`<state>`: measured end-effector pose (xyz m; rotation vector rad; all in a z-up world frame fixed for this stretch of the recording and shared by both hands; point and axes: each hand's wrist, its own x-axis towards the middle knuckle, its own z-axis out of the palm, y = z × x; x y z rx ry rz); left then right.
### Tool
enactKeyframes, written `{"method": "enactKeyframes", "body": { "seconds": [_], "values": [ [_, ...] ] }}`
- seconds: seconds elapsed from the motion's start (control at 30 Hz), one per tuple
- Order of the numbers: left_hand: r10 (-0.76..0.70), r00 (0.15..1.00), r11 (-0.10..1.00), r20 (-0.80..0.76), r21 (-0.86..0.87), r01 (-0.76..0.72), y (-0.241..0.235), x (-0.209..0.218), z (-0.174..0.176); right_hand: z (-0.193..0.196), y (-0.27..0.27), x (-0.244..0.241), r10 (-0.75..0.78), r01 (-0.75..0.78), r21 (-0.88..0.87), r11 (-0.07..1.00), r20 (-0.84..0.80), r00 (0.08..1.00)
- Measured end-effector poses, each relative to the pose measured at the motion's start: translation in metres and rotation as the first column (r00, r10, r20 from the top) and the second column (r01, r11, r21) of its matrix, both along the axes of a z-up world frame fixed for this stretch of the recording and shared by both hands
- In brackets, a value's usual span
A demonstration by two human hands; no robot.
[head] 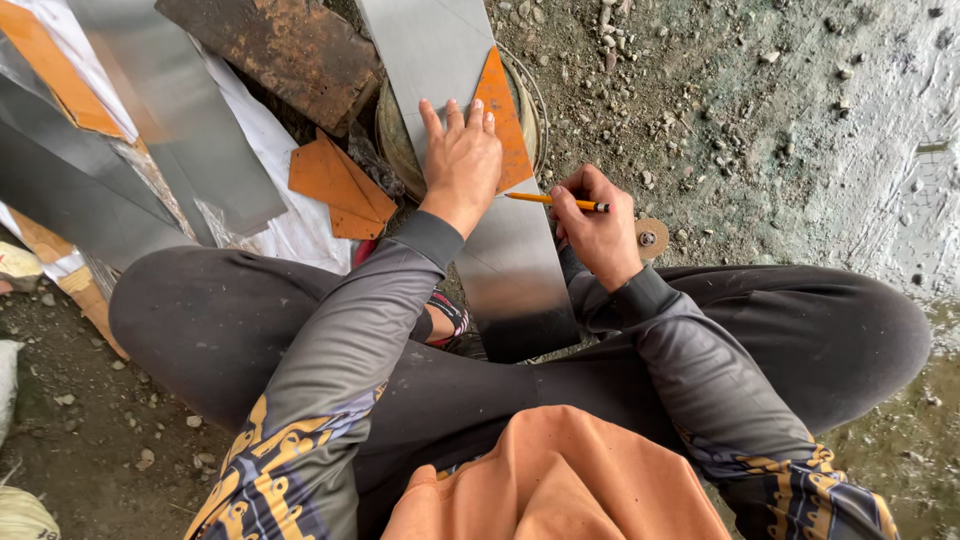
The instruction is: The person sits on the ground and uses a pencil and an orange template to trace shapes onto long metal sheets. They repeatedly position the template, trace the outline, and then move the template to a new spot on the sheet to repeat the process.
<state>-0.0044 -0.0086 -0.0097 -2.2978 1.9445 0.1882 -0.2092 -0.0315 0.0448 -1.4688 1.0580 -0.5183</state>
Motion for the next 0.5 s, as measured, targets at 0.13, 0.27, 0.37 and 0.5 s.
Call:
{"method": "enactKeyframes", "body": {
  "seconds": [0.13, 0.27, 0.37, 0.5],
  "values": [
    [0.0, 1.0, 1.0, 0.02, 0.012, -0.001, 0.001, -0.002, 0.002, -0.005, 0.001, 0.003, -0.007, 0.007, 0.019, 1.0, -0.009, 1.0],
    [-0.001, 0.999, 0.999, 0.035, 0.036, 0.0, -0.001, -0.003, 0.005, -0.013, 0.002, 0.006, -0.021, 0.02, 0.07, 0.997, 0.018, 1.0],
    [0.0, 0.999, 0.999, 0.044, 0.045, -0.002, -0.002, -0.003, 0.007, -0.02, 0.003, 0.007, -0.014, 0.013, 0.092, 0.996, 0.016, 1.0],
    [0.012, 1.0, 0.999, 0.013, 0.039, -0.012, -0.001, -0.004, 0.009, -0.03, 0.002, 0.006, -0.029, 0.016, 0.131, 0.991, 0.099, 0.995]
  ]
}}
